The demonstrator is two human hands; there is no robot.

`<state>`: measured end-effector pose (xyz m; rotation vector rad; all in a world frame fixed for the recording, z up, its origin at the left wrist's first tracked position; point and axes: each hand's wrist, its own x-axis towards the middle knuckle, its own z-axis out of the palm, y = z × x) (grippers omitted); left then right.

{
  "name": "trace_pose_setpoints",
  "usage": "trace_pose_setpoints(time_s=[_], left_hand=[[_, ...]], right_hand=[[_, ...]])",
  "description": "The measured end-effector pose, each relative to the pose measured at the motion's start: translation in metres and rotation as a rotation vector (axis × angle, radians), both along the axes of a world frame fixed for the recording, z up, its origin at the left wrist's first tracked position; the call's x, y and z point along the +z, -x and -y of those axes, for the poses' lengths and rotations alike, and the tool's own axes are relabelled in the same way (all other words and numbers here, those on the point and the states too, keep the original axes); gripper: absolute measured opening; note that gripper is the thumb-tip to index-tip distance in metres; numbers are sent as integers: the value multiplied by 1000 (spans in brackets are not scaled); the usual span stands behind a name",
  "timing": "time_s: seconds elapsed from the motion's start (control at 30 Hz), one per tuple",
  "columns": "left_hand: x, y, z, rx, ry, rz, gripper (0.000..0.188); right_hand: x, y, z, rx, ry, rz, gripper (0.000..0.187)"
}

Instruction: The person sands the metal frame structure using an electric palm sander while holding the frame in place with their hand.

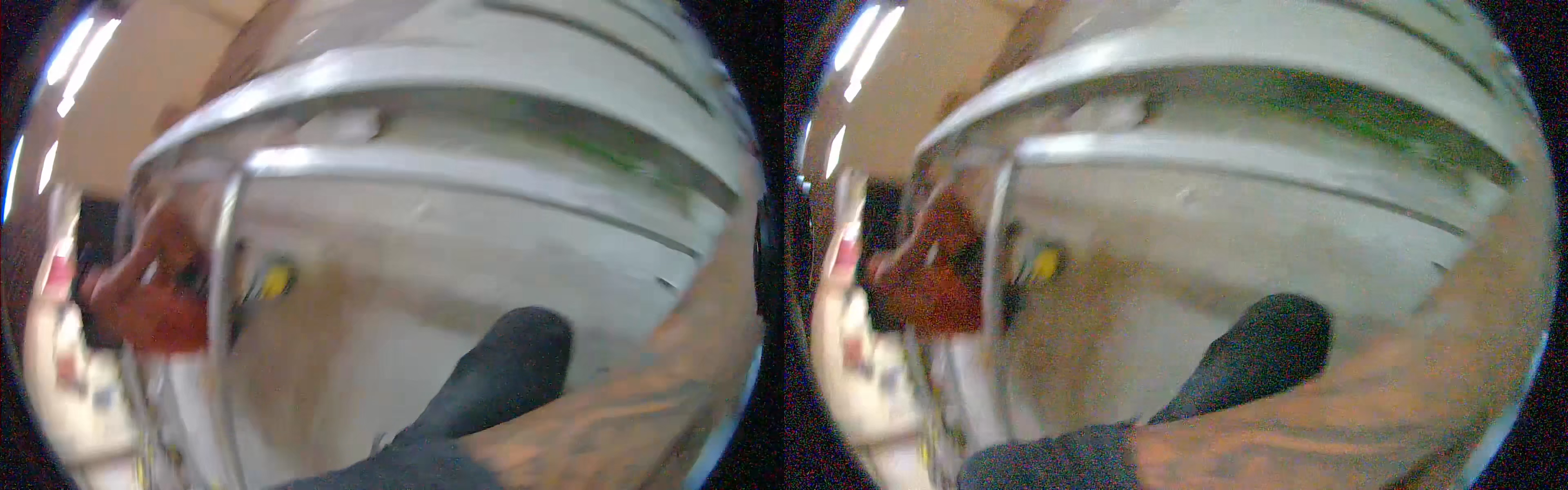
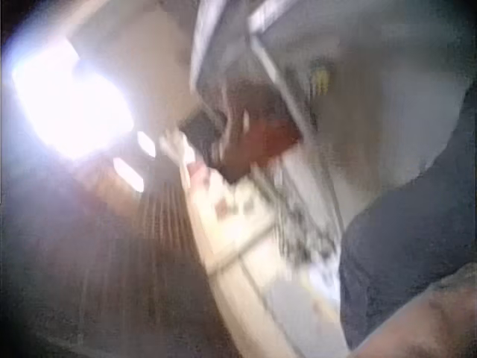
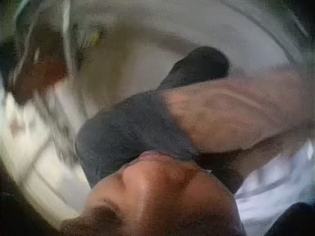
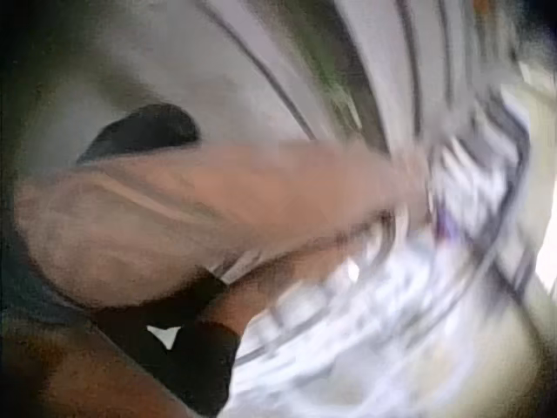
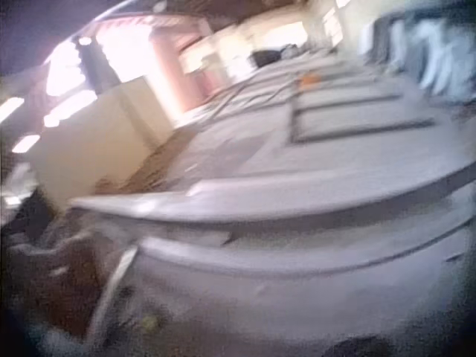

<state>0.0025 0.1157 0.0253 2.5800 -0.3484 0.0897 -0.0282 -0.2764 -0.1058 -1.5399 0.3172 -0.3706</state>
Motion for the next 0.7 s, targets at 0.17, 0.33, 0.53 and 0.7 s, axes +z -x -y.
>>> trace_pose_setpoints(time_s=[0.17,0.33,0.53,0.7], left_hand=[[-18,-2,16,-3,-75,-24,46],[-3,-16,41,-54,-145,-23,50],[-7,-19,57,-142,-196,34,64],[-32,-39,40,-188,-311,210,72]], right_hand=[[3,13,-56,190,371,124,36],[13,-9,-69,-282,-226,127,34],[37,14,-78,-325,-293,240,54],[60,44,-122,-168,-405,222,44]])
